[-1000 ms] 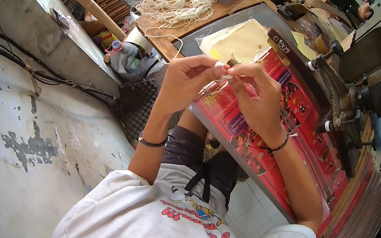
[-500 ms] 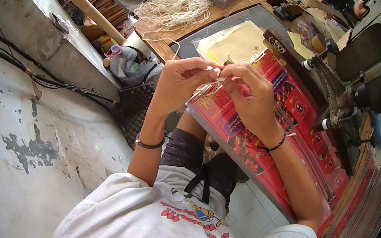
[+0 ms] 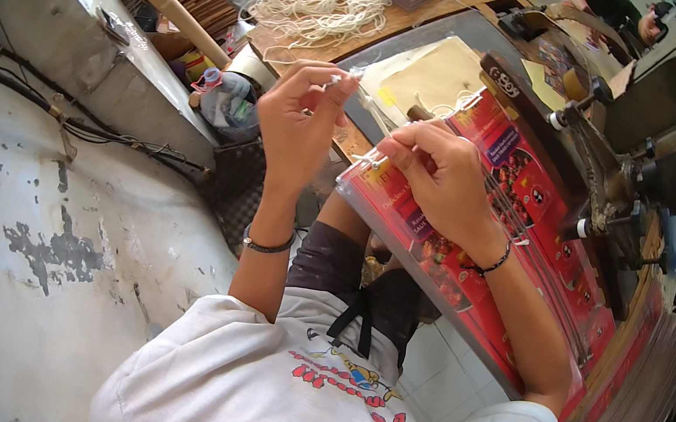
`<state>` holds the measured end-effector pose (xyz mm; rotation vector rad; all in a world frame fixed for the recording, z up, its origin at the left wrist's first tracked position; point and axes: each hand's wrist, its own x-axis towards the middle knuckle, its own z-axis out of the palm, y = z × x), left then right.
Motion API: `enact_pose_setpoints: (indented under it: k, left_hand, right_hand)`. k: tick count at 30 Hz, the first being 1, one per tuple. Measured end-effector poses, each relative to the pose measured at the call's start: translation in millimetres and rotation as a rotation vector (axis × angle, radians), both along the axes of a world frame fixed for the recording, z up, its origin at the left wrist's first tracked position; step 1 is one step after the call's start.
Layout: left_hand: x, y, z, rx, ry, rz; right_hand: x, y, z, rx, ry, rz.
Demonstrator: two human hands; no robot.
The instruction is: The person threads a white string through a pre-punched hole in a printed cardboard label, ties a knot to secure the loop, and places the completed label on a stack.
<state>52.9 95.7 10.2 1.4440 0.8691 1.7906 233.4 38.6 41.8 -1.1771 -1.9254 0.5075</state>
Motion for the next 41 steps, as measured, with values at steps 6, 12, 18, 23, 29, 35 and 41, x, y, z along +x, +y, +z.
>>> enact_pose_setpoints:
  k: [6, 12, 18, 23, 29, 35, 41]
  left_hand:
    - [-13.2, -18.5, -6.9, 0.016, 0.348, 0.051]
    - [-10.2, -72.8, 6.2, 0.441, 1.053, -0.276]
    - [-12.3, -74.3, -28.3, 0.665, 1.087, -0.148]
    - [-10.6, -55.2, -27.0, 0.933, 1.004, -0.110]
    - [-2.1, -39.0, 10.9, 1.206, 0.957, -0.178]
    - [-5.6, -40.1, 42.0, 1.223, 0.973, -0.217]
    - [-6.6, -31.0, 41.3, 1.087, 1.049, -0.338]
  right_hand:
    - [2.8, 0.5, -9.6, 0.045, 0.256, -0.059]
    - [25.7, -21.5, 35.6, -0.068, 0.472, -0.118]
    - [42.5, -78.2, 110.2, 0.002, -0.549, -0.013]
    - [82.5, -132.4, 78.2, -0.356, -0.780, -0.167]
    - [120.0, -197.9, 56.8, -0.551, -0.576, -0.305]
    - [128.4, -234.5, 67.9, -0.520, -0.574, -0.260]
    - [128.5, -253.8, 51.5, -0.505, -0.627, -0.322]
